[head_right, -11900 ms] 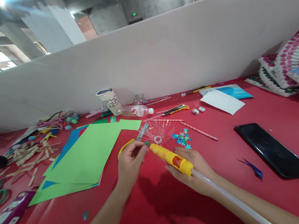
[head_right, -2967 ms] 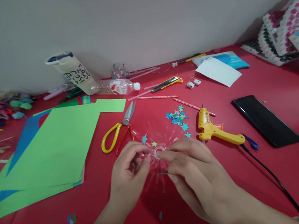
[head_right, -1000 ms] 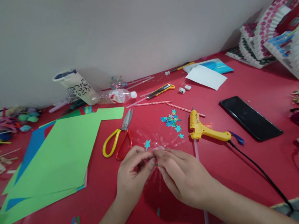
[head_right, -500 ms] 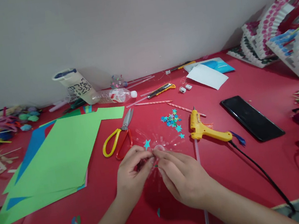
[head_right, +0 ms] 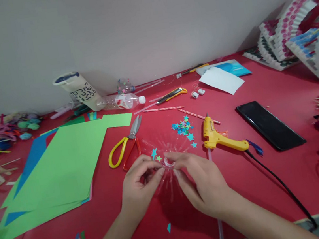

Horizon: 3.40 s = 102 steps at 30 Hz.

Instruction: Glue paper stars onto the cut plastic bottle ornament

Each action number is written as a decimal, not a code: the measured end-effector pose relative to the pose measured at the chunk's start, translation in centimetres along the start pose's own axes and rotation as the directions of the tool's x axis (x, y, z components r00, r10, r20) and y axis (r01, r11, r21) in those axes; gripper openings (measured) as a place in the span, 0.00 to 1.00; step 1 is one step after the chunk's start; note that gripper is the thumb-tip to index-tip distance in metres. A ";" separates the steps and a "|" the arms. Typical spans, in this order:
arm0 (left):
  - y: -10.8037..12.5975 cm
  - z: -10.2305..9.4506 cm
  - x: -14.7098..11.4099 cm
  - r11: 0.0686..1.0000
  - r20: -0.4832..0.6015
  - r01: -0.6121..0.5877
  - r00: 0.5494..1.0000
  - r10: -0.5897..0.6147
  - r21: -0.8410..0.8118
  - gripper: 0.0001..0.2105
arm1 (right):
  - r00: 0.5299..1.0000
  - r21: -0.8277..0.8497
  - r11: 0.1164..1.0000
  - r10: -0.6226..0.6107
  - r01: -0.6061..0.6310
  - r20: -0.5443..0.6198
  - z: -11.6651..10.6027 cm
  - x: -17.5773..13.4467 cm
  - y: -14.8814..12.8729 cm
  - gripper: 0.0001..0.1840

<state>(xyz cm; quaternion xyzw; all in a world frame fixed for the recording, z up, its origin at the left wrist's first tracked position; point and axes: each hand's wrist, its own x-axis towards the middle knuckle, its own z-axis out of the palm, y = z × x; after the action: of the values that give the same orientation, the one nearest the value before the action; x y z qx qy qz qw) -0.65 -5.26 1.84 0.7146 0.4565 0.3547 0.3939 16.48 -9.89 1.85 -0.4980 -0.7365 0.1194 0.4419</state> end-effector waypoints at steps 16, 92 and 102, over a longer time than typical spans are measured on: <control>0.1 0.0 0.1 0.999 0.000 0.022 1.000 -0.022 -0.047 0.01 | 0.965 0.214 0.941 0.260 -0.263 0.045 -1.4 3.0 -1.1 0.06; -0.2 0.4 0.5 0.998 -0.022 -0.018 1.000 0.020 0.055 0.05 | 0.977 -0.022 0.981 -0.189 0.192 0.098 0.5 -0.1 0.1 0.11; 0.0 0.1 0.5 0.998 -0.002 -0.034 0.999 0.034 0.058 0.02 | 0.970 0.149 0.963 0.210 -0.227 0.119 -0.8 2.2 -0.3 0.05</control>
<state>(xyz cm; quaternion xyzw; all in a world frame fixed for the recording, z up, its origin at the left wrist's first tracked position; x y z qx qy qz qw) -0.43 -4.86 1.87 0.7329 0.4548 0.3490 0.3664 16.68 -8.41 3.68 -0.5321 -0.6865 0.2518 0.4267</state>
